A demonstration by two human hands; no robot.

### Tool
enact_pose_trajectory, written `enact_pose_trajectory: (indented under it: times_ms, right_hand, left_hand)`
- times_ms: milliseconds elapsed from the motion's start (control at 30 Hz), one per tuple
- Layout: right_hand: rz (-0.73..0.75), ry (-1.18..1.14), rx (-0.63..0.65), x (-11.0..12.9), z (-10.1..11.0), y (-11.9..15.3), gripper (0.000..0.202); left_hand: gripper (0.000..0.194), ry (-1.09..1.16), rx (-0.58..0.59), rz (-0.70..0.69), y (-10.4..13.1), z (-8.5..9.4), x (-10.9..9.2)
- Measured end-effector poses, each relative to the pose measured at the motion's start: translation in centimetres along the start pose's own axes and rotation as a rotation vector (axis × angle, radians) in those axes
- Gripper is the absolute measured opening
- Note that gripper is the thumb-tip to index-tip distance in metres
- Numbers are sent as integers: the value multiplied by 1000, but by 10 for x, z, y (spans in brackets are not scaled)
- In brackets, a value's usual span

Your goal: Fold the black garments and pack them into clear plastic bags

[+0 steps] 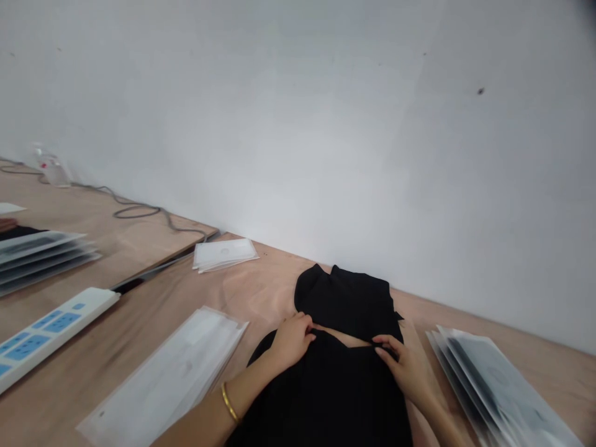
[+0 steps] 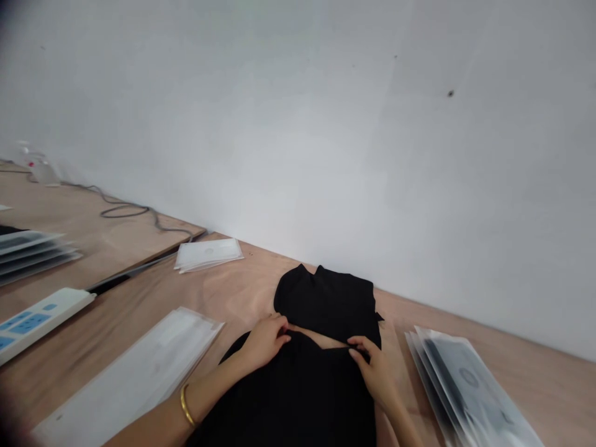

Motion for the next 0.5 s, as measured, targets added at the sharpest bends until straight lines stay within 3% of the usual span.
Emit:
enact_pose_trajectory:
  times_ms: [33, 133, 267, 333, 433, 500]
  right_hand:
    - [-28, -14, -34, -4, 0, -2, 33]
    - [-99, -58, -84, -14, 3, -3, 43]
    - [-81, -117, 4, -19, 11, -2, 50]
    - [-77, -121, 40, -19, 13, -1, 54]
    - [-65, -117, 42, -19, 12, 2, 32]
    - [-15, -119, 34, -17, 9, 7, 21]
  left_hand:
    - [3, 17, -12, 10, -3, -3, 4]
    - [15, 72, -46, 34, -4, -9, 14]
    - [40, 114, -32, 64, -4, -11, 20]
    - [36, 113, -5, 62, -6, -12, 18]
    - [14, 100, 25, -16, -6, -10, 12]
    - [21, 78, 33, -111, 1, -7, 6]
Point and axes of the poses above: each hand's wrist, its own y-axis away from the middle knuckle, its own z-axis out of the back of the hand, x = y × z, the point moved 4 cm from there along -y, towards the middle knuckle, and after that the axes turned 12 degrees about x, right-handed, at the moved point
